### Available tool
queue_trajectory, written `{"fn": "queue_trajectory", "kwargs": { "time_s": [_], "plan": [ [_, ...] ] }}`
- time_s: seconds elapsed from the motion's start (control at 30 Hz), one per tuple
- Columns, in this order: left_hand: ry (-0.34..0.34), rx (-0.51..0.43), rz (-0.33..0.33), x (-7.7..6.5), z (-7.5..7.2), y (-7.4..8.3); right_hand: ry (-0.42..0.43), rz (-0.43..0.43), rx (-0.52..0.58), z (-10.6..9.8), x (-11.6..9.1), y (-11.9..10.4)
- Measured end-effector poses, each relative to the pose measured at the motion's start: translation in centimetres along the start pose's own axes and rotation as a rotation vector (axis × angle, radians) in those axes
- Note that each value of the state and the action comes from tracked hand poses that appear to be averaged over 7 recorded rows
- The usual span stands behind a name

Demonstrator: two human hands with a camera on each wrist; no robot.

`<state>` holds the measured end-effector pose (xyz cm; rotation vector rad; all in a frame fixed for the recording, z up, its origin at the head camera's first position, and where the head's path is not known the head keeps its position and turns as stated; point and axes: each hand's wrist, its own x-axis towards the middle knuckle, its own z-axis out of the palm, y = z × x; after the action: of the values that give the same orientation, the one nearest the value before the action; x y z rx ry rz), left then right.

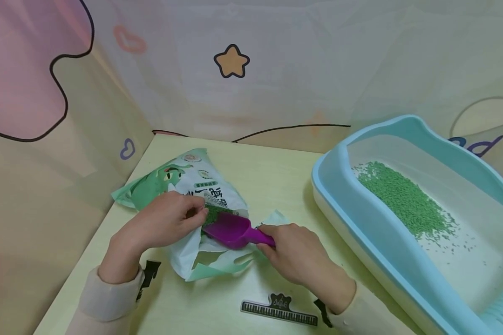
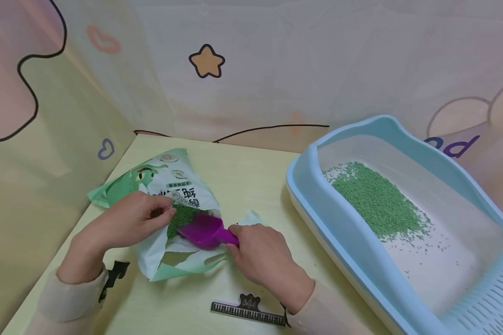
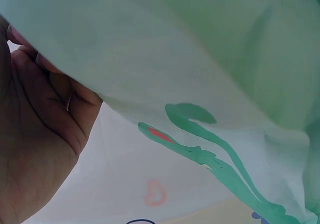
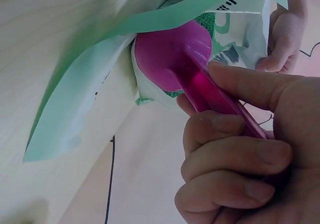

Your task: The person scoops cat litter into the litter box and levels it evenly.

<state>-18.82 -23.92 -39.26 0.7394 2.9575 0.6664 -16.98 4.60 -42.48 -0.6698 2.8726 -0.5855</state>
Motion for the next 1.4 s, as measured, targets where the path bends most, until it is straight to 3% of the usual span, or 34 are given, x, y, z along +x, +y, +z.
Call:
{"fn": "queue_trajectory", "kwargs": {
  "time_s": [0.53, 0.9, 1.4],
  "plan": [
    [-0.002, 0.002, 0.004, 0.0, 0.0, 0.1, 0.069, -0.052, 0.010, 1.7, 0.9, -0.2],
    [0.005, 0.009, 0.006, 0.1, 0.0, 0.3, 0.067, -0.055, 0.026, 2.3, 1.2, -0.2],
    [0.004, 0.001, 0.015, -0.1, 0.0, 0.0, 0.026, 0.013, -0.012, 2.5, 1.0, 0.0]
  ]
}}
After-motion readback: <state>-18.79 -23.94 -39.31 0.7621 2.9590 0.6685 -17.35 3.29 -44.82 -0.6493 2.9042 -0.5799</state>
